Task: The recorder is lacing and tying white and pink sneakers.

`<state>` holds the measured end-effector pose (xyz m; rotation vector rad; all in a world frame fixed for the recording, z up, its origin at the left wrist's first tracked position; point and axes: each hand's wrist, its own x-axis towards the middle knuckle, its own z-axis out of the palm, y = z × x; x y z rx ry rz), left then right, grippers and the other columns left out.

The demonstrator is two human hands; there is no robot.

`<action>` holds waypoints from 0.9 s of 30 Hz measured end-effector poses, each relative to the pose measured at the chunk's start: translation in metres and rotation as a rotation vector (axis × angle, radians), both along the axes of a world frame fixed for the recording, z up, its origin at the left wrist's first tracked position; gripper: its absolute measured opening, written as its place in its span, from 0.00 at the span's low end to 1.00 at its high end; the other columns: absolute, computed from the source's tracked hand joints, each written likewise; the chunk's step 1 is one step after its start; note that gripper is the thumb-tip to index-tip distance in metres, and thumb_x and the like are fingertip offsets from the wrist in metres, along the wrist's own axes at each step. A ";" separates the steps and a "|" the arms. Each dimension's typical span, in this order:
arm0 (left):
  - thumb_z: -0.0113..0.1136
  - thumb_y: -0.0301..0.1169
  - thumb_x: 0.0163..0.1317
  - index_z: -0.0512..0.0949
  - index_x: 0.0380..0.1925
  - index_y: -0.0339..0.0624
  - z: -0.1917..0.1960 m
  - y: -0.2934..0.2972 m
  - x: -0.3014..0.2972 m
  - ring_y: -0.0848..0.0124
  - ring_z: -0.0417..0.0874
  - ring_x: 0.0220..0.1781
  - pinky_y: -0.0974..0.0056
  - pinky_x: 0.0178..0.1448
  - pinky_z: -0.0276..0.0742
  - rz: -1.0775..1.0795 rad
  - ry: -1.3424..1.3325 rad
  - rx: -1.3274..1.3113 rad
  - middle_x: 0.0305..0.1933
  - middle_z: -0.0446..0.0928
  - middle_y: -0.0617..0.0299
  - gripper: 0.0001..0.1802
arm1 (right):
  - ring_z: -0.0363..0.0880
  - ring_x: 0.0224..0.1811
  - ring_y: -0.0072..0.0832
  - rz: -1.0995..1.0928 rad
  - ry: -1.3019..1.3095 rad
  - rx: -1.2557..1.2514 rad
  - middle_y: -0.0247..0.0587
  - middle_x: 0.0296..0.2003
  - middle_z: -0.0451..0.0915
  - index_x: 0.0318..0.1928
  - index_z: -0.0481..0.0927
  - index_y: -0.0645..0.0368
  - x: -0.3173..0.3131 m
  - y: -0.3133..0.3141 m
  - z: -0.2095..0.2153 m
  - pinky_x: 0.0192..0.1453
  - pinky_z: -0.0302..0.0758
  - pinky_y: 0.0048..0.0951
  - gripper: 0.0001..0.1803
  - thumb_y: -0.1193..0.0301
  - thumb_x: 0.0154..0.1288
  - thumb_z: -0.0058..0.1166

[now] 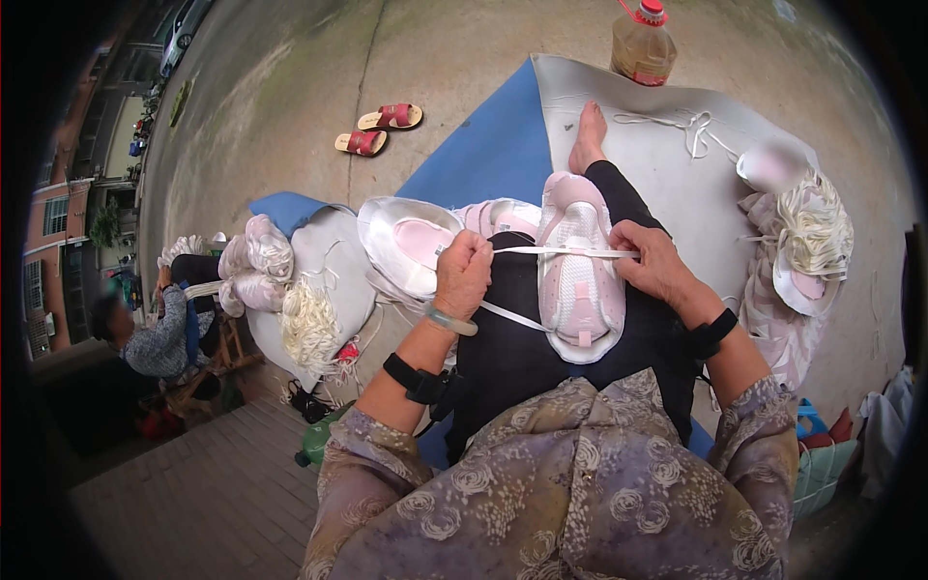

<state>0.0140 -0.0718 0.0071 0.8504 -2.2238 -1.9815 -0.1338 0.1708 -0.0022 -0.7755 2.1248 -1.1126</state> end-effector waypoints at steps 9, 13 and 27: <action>0.52 0.31 0.60 0.68 0.21 0.44 0.026 -0.133 0.112 0.82 0.64 0.14 0.76 0.17 0.60 0.238 -0.345 -0.395 0.16 0.65 0.69 0.09 | 0.73 0.33 0.40 0.077 0.590 -0.095 0.43 0.31 0.70 0.42 0.68 0.58 0.014 0.006 -0.014 0.34 0.71 0.37 0.19 0.83 0.46 0.46; 0.60 0.25 0.49 0.72 0.41 0.39 0.027 -0.039 0.030 0.71 0.72 0.22 0.68 0.29 0.70 -0.242 0.050 -0.838 0.36 0.74 0.57 0.17 | 0.73 0.34 0.39 0.038 0.705 -0.066 0.42 0.30 0.69 0.42 0.68 0.59 0.012 0.010 -0.003 0.33 0.72 0.35 0.18 0.84 0.47 0.46; 0.53 0.26 0.54 0.74 0.29 0.43 0.013 -0.012 -0.007 0.57 0.77 0.26 0.59 0.27 0.72 -0.615 0.148 -1.081 0.23 0.73 0.56 0.03 | 0.73 0.22 0.37 0.269 0.846 0.176 0.39 0.24 0.67 0.34 0.68 0.56 -0.011 0.099 0.013 0.21 0.69 0.34 0.08 0.73 0.55 0.53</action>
